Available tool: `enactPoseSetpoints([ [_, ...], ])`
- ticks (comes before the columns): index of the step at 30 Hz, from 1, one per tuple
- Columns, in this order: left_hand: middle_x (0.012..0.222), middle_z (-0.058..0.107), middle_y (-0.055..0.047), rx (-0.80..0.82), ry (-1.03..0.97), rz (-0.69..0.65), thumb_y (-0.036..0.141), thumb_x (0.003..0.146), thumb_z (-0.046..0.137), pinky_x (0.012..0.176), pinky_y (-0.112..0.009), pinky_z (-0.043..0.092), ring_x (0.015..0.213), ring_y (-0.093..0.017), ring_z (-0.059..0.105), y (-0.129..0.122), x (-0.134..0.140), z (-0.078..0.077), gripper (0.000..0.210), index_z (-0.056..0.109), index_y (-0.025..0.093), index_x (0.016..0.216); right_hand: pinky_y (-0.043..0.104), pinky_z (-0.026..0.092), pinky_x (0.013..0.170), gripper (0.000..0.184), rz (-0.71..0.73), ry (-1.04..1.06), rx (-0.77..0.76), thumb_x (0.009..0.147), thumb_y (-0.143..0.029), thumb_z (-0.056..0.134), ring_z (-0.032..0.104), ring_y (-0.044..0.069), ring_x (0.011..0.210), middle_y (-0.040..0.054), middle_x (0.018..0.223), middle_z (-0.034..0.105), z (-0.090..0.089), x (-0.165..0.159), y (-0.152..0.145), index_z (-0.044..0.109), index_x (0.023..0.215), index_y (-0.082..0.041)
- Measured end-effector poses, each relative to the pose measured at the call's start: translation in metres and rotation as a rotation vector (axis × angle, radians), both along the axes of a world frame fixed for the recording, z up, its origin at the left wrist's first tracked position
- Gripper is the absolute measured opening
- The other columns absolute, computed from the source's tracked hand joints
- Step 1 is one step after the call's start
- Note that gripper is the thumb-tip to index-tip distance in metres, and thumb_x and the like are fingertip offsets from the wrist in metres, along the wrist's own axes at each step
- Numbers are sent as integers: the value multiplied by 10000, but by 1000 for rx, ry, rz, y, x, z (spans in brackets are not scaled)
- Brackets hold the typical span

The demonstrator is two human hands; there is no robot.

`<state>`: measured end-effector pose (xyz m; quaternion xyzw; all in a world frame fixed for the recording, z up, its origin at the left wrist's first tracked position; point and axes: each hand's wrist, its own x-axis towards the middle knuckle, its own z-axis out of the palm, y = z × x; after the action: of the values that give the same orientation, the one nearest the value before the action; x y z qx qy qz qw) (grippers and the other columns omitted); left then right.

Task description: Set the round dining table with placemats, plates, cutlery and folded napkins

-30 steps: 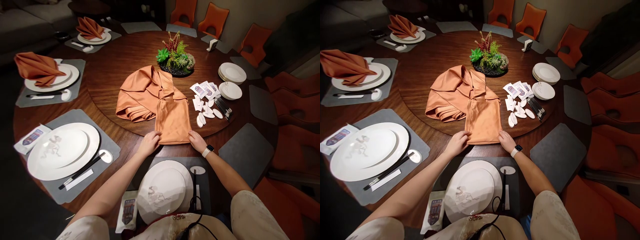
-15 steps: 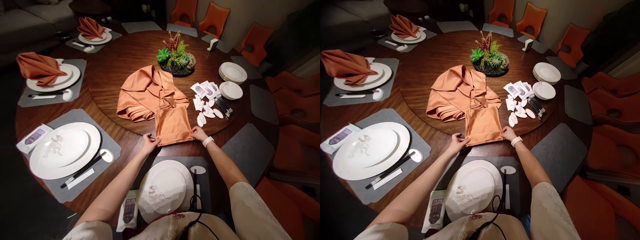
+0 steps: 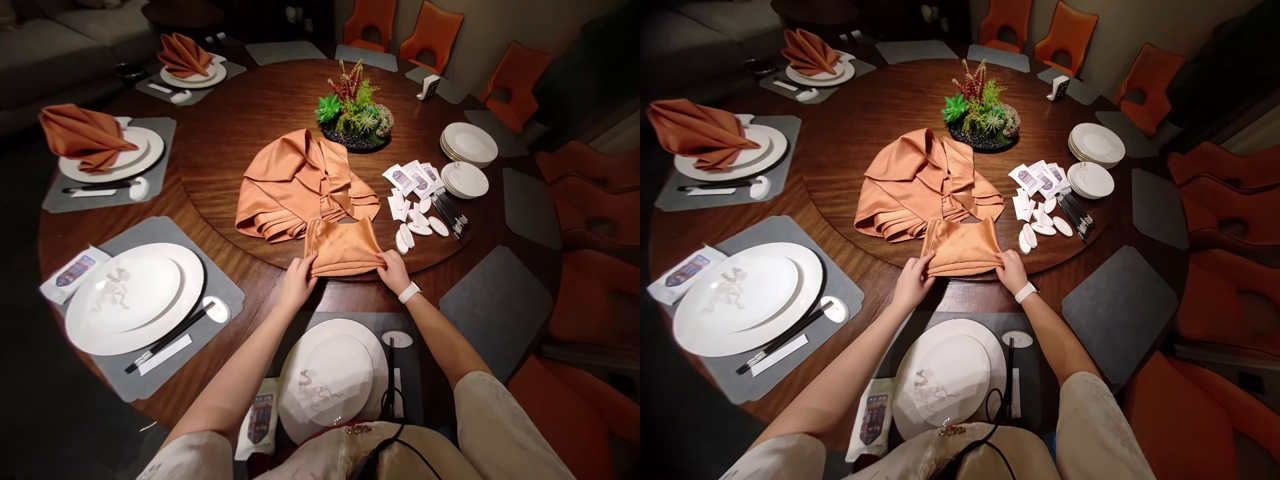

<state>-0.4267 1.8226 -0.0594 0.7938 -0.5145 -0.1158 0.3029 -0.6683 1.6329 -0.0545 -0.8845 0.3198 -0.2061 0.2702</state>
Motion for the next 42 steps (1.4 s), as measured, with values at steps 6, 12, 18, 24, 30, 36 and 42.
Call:
enactPoseSetpoints([
  [6,1147,599,-138,17,-264,-101,216,799,617,982,-470,453,1154,-325,539,5,1,-10,222,684,209,1011,459,449,1028,193,64,133,-94,832,-57,488,520,279,1147,142,1111,606,-7,-17,12,624,825,-193],
  [12,1156,650,-135,27,-191,-455,186,779,583,1072,-483,396,1206,-308,545,6,7,-2,184,632,205,955,466,434,1084,166,274,41,92,762,-58,525,566,253,1181,120,1160,649,-8,-36,7,592,824,-196],
  [18,893,652,-29,134,301,-207,421,731,635,786,-340,510,818,-205,605,-8,20,1,330,565,206,972,290,516,701,122,-21,-63,369,773,-240,571,604,165,752,16,821,629,-15,-22,-14,537,881,-193],
  [24,898,614,-36,143,597,114,490,709,669,748,-355,532,738,-177,594,-29,34,-12,546,487,173,1113,284,474,700,333,-259,113,270,808,-242,624,563,165,718,-2,789,565,-10,6,-23,475,1095,-164],
  [30,1132,584,-158,109,-265,-113,246,864,574,936,-447,479,1061,-298,561,-39,18,11,229,605,171,1078,396,401,911,201,125,591,-329,979,-129,404,516,261,1012,159,1034,601,16,29,0,603,1006,-146],
  [36,1103,656,-149,170,-383,-456,110,915,457,937,-398,485,1043,-260,600,-37,18,-6,263,652,170,1081,393,387,915,214,299,755,-331,934,-127,453,555,280,1010,177,1053,614,30,34,6,622,1059,-89],
  [42,1109,651,-189,133,-397,-386,458,934,544,936,-420,482,1032,-297,613,-31,7,-15,341,663,151,1022,405,387,926,312,342,829,-383,986,-118,326,595,280,1010,187,1066,632,35,43,7,603,1129,-101],
])
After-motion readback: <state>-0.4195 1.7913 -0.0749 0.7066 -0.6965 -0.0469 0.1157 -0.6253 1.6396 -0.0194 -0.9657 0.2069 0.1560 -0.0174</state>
